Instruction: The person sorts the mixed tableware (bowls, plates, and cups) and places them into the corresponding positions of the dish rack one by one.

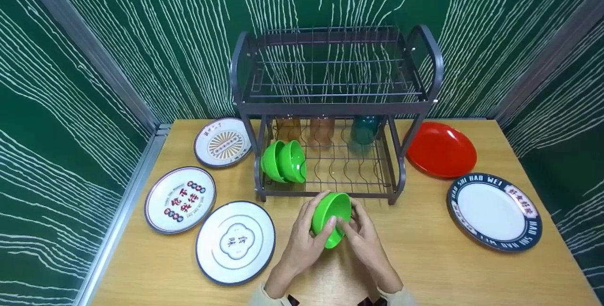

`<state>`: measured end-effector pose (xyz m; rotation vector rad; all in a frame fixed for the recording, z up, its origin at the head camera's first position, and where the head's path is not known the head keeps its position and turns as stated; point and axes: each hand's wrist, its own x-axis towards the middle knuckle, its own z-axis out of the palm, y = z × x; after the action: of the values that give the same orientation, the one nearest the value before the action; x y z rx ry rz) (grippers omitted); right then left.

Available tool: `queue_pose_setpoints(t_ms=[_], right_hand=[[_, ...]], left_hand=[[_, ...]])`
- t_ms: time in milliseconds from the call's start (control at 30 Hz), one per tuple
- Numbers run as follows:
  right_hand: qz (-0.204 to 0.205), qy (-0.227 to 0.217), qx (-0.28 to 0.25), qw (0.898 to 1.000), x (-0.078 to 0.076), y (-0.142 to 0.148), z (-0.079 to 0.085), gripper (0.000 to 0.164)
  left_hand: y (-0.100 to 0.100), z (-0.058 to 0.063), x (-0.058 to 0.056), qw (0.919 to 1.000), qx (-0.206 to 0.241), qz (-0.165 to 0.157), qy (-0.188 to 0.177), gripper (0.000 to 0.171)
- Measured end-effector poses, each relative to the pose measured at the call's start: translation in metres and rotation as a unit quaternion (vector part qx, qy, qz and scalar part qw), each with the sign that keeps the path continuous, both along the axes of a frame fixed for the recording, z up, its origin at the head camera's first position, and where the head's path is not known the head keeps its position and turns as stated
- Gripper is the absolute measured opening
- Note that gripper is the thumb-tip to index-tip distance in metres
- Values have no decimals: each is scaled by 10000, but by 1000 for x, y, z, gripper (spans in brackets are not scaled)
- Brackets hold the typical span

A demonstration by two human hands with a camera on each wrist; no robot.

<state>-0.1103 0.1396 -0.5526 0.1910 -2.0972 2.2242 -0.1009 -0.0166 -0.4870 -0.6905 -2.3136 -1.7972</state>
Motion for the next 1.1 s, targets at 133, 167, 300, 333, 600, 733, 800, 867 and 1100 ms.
queue_pose_setpoints(t_ms=[133,167,300,333,600,733,800,867,1100], right_hand=[[-44,126,23,9999,-1,3,0,52],[-55,155,30,9999,-1,4,-1,53],[-48,149,43,9999,1,8,-2,52],[-34,140,-2,9999,1,9,-2,52],[-107,270,-76,9995,5,16,-6,48],[-158,170,-168,9996,8,20,-8,47],[-175,137,-154,9996,9,22,-9,47],[-200,112,-131,9997,10,25,-11,46],[-311,139,-103,9994,16,33,-17,48]], left_hand=[[3,-8,-6,9997,-94,168,166,52],[4,-13,-8,9996,-115,195,174,53],[5,-28,-18,9991,-210,319,205,56],[4,-29,-20,9988,-229,365,225,56],[1,-25,-33,9959,-333,796,285,58],[1,-23,-40,9941,-374,980,283,59],[2,-22,-44,9932,-404,1056,280,59],[3,-21,-48,9924,-403,1125,309,59],[6,-17,-65,9869,-515,1476,386,60]])
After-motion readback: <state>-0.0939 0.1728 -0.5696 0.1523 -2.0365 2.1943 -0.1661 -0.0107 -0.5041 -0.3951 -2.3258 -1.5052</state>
